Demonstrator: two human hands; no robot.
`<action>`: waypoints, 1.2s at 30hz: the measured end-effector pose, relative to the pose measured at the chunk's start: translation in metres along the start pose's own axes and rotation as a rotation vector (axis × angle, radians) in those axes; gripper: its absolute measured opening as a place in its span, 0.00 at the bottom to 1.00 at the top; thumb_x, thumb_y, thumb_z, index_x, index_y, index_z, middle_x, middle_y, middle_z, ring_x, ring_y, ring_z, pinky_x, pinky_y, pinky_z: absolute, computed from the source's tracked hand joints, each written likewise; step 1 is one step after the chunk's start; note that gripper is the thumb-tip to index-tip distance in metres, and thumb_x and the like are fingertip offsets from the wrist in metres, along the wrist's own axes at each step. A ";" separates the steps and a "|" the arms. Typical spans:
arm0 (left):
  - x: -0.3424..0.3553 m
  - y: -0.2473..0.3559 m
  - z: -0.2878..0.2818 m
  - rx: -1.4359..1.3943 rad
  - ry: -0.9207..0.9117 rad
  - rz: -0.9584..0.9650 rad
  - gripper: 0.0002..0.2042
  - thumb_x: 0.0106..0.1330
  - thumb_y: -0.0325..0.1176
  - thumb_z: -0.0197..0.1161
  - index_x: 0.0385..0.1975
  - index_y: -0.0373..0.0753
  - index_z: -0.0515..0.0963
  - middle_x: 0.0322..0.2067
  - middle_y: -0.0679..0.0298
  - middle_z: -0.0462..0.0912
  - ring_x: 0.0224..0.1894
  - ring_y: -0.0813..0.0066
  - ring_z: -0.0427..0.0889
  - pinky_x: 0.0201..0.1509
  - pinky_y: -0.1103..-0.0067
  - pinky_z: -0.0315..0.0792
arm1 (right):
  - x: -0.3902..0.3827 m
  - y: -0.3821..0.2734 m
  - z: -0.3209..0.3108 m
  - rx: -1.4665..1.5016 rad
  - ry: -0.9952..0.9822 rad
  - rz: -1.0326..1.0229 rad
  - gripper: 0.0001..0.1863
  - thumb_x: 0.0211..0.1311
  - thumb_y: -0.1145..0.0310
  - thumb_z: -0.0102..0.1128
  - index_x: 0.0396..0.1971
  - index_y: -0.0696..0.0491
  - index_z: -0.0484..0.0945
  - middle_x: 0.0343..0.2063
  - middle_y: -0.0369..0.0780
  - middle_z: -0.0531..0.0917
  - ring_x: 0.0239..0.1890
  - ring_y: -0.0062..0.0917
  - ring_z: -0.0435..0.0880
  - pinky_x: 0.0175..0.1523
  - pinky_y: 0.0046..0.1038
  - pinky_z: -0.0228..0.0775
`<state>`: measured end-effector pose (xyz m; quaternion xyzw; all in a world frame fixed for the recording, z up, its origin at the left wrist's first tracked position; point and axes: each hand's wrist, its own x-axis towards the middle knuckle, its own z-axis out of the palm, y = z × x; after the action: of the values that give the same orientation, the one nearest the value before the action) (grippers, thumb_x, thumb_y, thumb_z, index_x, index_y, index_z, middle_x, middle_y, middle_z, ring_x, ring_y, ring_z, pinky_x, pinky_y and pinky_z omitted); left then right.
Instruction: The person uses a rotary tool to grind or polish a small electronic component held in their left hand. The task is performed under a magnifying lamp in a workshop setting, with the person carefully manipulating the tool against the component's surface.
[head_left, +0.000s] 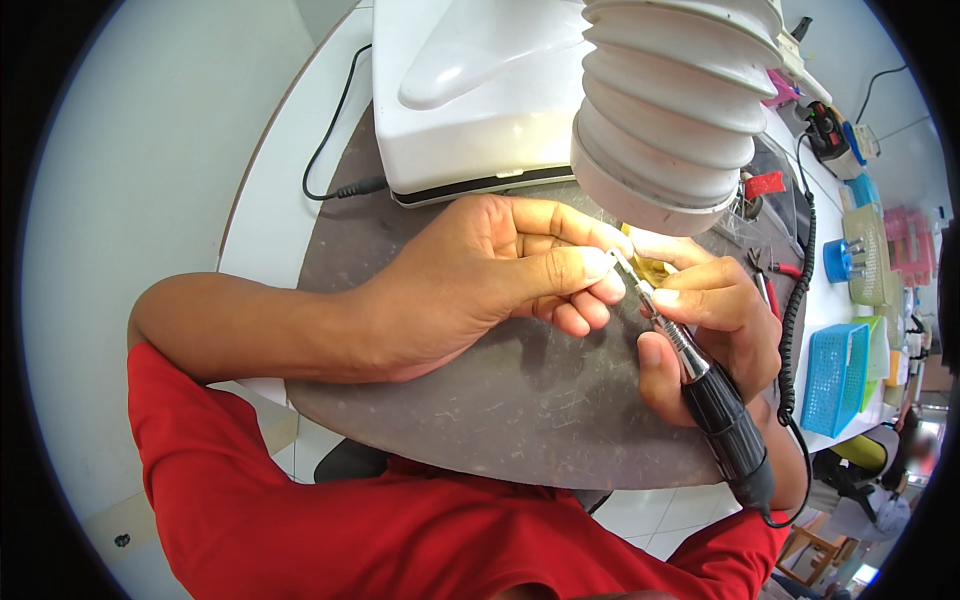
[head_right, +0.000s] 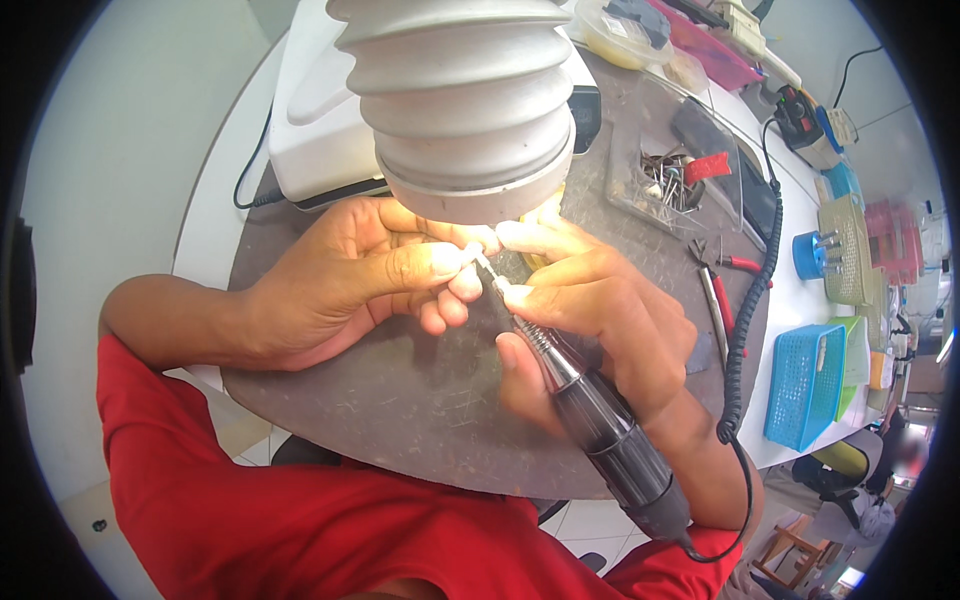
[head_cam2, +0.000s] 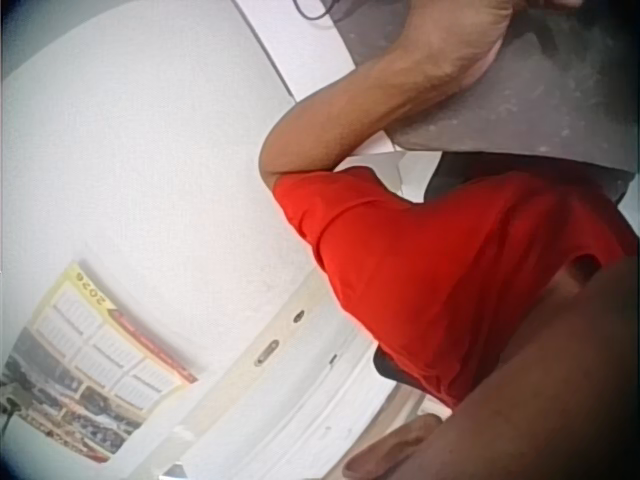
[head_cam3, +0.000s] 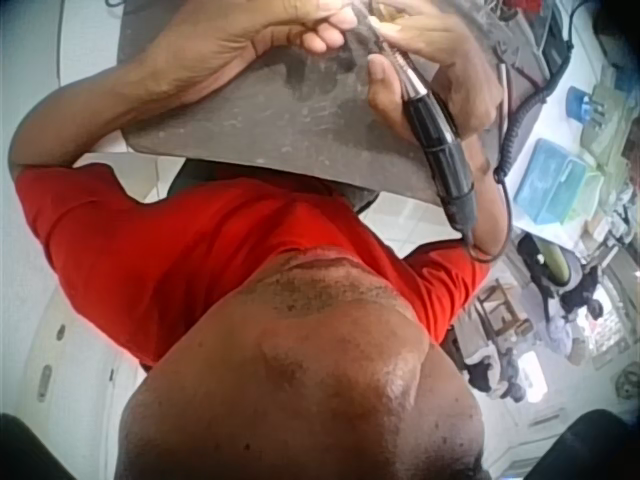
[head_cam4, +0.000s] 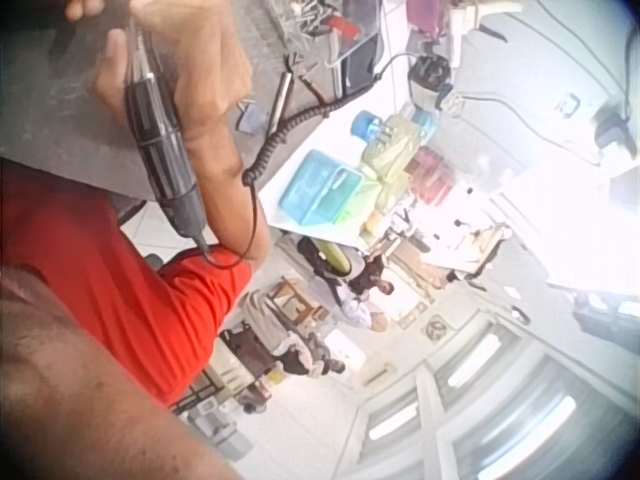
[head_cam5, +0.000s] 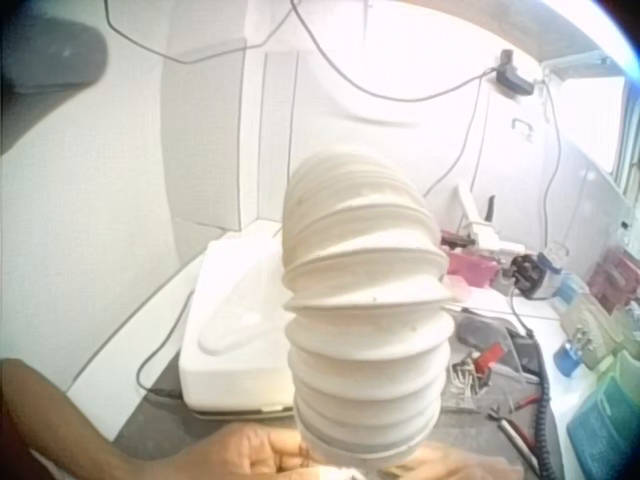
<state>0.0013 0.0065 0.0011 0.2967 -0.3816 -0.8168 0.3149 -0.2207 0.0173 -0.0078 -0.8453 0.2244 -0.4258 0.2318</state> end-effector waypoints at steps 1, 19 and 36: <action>0.001 0.000 0.000 -0.011 -0.012 -0.005 0.14 0.65 0.30 0.57 0.47 0.29 0.72 0.34 0.61 0.78 0.34 0.80 0.77 0.39 0.84 0.75 | 0.000 -0.001 -0.001 -0.005 0.003 0.001 0.12 0.51 0.77 0.59 0.36 0.62 0.70 0.30 0.46 0.74 0.44 0.50 0.78 0.46 0.38 0.72; 0.002 0.001 -0.001 -0.048 -0.039 -0.027 0.13 0.64 0.31 0.58 0.44 0.30 0.73 0.34 0.59 0.79 0.33 0.78 0.79 0.37 0.83 0.75 | 0.001 -0.001 -0.002 -0.037 -0.003 -0.024 0.14 0.50 0.77 0.60 0.37 0.63 0.70 0.29 0.46 0.74 0.40 0.46 0.80 0.43 0.37 0.73; 0.001 0.004 -0.001 -0.036 -0.054 -0.034 0.12 0.64 0.31 0.58 0.43 0.30 0.74 0.34 0.60 0.79 0.33 0.79 0.78 0.37 0.84 0.75 | 0.002 -0.003 -0.003 -0.067 -0.010 0.003 0.13 0.51 0.76 0.59 0.38 0.62 0.70 0.28 0.46 0.75 0.34 0.35 0.80 0.45 0.36 0.72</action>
<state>0.0027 0.0032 0.0038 0.2752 -0.3701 -0.8365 0.2959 -0.2221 0.0179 -0.0033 -0.8544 0.2386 -0.4137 0.2048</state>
